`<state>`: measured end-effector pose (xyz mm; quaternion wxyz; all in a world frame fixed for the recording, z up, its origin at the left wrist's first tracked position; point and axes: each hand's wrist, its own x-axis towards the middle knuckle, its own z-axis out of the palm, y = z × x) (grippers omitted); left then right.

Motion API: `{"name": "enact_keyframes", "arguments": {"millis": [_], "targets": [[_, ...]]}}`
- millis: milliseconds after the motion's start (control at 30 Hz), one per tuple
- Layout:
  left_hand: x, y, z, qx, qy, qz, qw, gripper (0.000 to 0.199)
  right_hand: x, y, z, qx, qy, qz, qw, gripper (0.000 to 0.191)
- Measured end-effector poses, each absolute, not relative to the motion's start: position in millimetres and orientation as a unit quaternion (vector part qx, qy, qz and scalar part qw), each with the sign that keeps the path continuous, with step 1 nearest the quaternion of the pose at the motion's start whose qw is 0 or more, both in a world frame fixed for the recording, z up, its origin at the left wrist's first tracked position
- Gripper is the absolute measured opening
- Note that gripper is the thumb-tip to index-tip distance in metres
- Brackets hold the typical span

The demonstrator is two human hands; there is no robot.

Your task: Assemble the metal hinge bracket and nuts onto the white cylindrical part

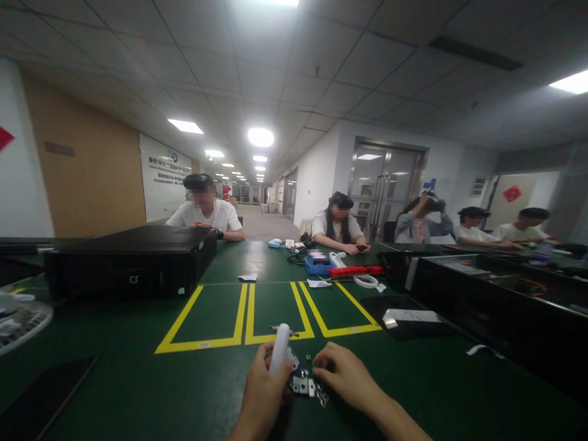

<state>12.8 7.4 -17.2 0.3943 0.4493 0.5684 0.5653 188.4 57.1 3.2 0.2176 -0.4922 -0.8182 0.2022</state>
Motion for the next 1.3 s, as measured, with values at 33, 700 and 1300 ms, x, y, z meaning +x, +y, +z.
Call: {"name": "enact_keyframes", "arguments": {"millis": [33, 700, 1300], "targets": [[12.9, 7.2, -16.6, 0.449, 0.568, 0.564, 0.396, 0.036, 188.1, 57.7, 1.9, -0.495, -0.82, 0.197, 0.212, 0.006], [13.9, 3.8, -13.5, 0.456, 0.556, 0.569, 0.4, 0.033, 192.0, 62.1, 5.2, -0.539, -0.793, 0.186, 0.213, 0.008], [11.9, 2.5, -11.6, 0.483, 0.572, 0.547, 0.375, 0.037, 184.8, 49.9, 6.6, -0.478, -0.83, 0.209, 0.195, 0.007]]}}
